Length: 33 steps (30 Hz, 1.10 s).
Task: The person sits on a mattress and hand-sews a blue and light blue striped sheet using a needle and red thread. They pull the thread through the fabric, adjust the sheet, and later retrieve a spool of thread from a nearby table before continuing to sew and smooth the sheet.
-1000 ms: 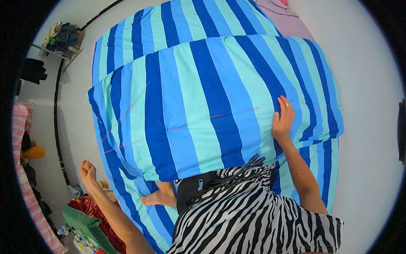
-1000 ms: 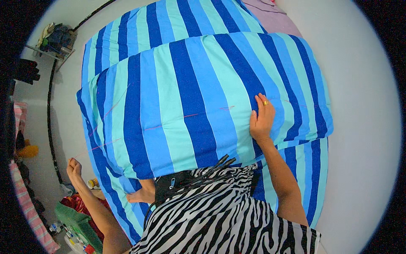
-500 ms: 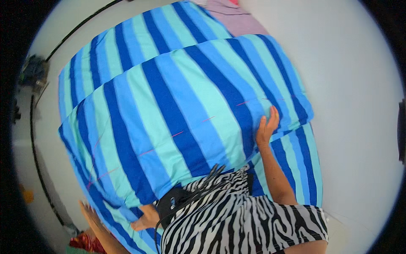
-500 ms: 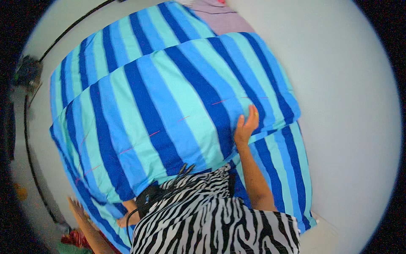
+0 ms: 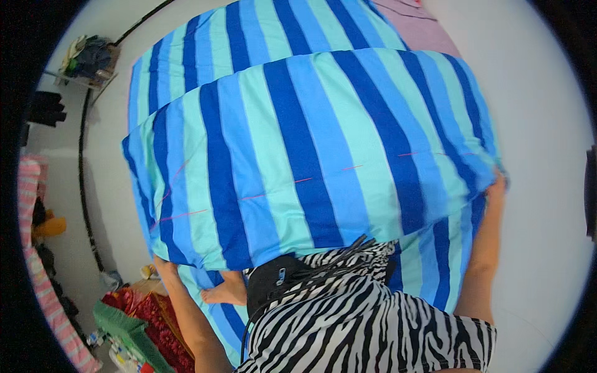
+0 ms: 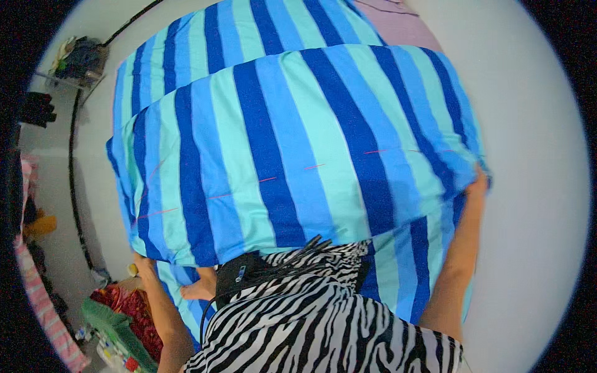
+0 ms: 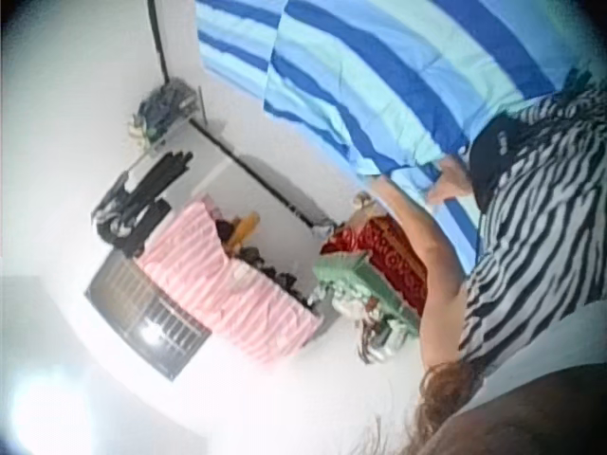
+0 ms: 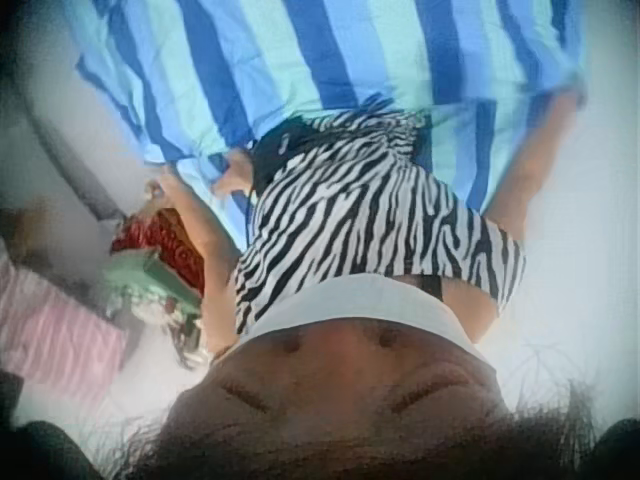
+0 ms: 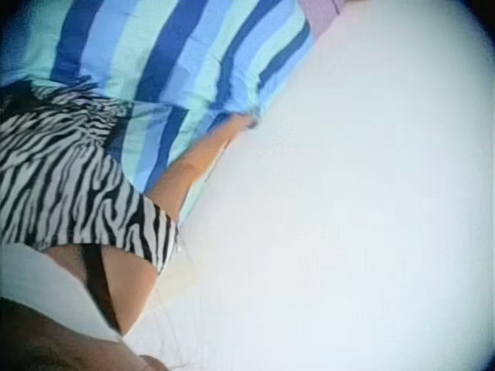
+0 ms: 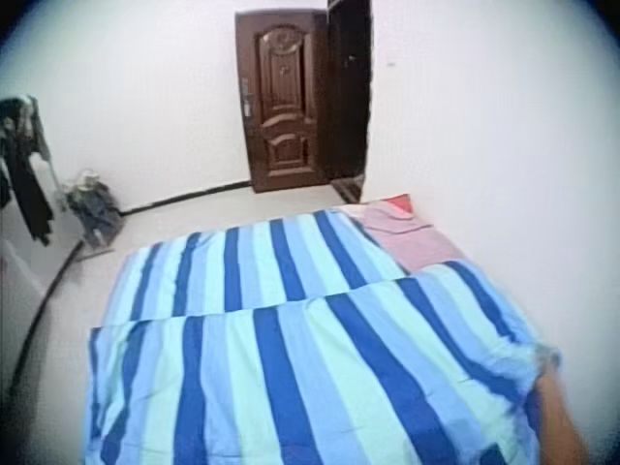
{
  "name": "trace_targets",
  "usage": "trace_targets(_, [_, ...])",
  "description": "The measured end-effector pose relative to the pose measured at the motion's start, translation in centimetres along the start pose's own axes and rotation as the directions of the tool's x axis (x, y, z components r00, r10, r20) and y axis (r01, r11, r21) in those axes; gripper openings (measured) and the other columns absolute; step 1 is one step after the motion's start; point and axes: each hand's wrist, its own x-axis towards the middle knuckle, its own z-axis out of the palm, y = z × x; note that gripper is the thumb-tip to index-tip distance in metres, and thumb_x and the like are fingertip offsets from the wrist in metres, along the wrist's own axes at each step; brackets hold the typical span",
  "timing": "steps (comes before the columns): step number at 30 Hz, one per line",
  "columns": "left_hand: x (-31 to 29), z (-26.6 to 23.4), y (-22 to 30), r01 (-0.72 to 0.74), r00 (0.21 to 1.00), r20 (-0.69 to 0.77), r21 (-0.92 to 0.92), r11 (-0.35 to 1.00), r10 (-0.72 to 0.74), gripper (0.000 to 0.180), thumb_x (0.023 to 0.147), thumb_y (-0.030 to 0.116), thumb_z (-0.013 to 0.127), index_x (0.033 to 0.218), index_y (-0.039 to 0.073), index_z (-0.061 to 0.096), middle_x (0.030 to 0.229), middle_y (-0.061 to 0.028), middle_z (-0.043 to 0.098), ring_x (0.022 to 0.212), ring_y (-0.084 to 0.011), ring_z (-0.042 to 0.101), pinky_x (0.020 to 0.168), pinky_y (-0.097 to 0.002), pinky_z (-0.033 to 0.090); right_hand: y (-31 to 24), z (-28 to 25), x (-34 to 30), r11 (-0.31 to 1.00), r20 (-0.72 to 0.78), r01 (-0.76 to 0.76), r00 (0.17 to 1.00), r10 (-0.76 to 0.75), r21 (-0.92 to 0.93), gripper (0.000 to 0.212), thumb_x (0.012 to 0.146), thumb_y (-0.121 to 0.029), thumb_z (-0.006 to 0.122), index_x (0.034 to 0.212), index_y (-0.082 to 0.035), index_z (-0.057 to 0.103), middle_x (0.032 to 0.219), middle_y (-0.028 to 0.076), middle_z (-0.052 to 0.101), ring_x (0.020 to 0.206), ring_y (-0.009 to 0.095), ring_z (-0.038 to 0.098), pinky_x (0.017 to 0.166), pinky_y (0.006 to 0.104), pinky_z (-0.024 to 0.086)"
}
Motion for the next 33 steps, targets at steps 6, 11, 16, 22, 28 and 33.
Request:
trace_targets(6, [-5.8, 5.8, 14.3, 0.139, 0.988, -0.026, -0.306, 0.942, -0.154, 0.048, 0.086, 0.030, 0.056, 0.122, 0.000, 0.044, 0.126, -0.0176, 0.046, 0.111, -0.0352, 0.048, 0.092, -0.0498, 0.040, -9.6, 4.4, 1.1, 0.932, -0.141, 0.346, 0.923, -0.358, -0.103, 0.042, 0.080, -0.015, 0.063, 0.111, 0.011, 0.051, 0.112, 0.020, 0.054, 0.097, 0.031, 0.055, 0.083, 0.0394, 0.047])
trace_targets(11, [-6.3, 1.1, 15.1, 0.123, 0.990, 0.009, -0.538, 0.834, -0.140, 0.050, 0.085, 0.027, 0.057, 0.125, 0.002, 0.043, 0.129, -0.0167, 0.044, 0.116, -0.0342, 0.043, 0.097, -0.0490, 0.037, 1.0, -0.4, -4.3, 0.878, -0.123, 0.449, 0.874, -0.470, -0.168, 0.048, 0.088, -0.033, 0.050, 0.112, 0.009, 0.051, 0.114, 0.019, 0.053, 0.100, 0.031, 0.053, 0.089, 0.0393, 0.043])
trace_targets(16, [-13.4, 8.5, 21.7, -0.034, 0.999, -0.001, -0.396, 0.918, 0.036, 0.052, 0.084, 0.025, 0.059, 0.126, -0.002, 0.040, 0.129, -0.0208, 0.042, 0.115, -0.0361, 0.044, 0.095, -0.0510, 0.039, 23.3, -2.5, -19.5, 0.098, 0.019, 0.171, 0.577, -0.817, -0.980, 0.042, 0.093, -0.029, 0.037, 0.122, 0.000, 0.047, 0.123, 0.023, 0.047, 0.108, 0.040, 0.047, 0.089, 0.0446, 0.039])
trace_targets(22, [-12.0, 12.8, 31.6, -0.112, 0.976, 0.157, -0.226, 0.968, 0.149, 0.056, 0.081, 0.027, 0.065, 0.123, -0.002, 0.043, 0.126, -0.0198, 0.046, 0.113, -0.0354, 0.046, 0.096, -0.0503, 0.038, 29.6, 1.0, -22.3, -0.366, 0.275, -0.095, 0.495, -0.824, -0.926, 0.046, 0.089, -0.030, 0.045, 0.122, 0.001, 0.046, 0.122, 0.021, 0.048, 0.109, 0.036, 0.048, 0.090, 0.0412, 0.040])
trace_targets(28, [-15.7, 17.2, 35.7, -0.224, 0.973, -0.074, -0.079, 0.971, 0.218, 0.052, 0.083, 0.031, 0.060, 0.122, 0.002, 0.045, 0.125, -0.0159, 0.048, 0.114, -0.0341, 0.046, 0.098, -0.0490, 0.035, 28.6, 0.9, -21.7, -0.363, 0.247, -0.116, 0.542, -0.803, -0.924, 0.048, 0.089, -0.031, 0.044, 0.124, 0.001, 0.044, 0.126, 0.021, 0.045, 0.113, 0.033, 0.045, 0.093, 0.0403, 0.038])
trace_targets(33, [-17.4, 15.1, 34.6, -0.170, 0.981, -0.097, 0.022, 0.985, 0.171, 0.049, 0.087, 0.034, 0.051, 0.123, 0.002, 0.045, 0.123, -0.0150, 0.050, 0.108, -0.0333, 0.050, 0.093, -0.0474, 0.040, 28.2, 0.6, -20.9, -0.359, 0.242, -0.115, 0.550, -0.799, -0.926, 0.049, 0.089, -0.032, 0.044, 0.125, 0.001, 0.042, 0.129, 0.021, 0.042, 0.116, 0.031, 0.043, 0.094, 0.0396, 0.036])
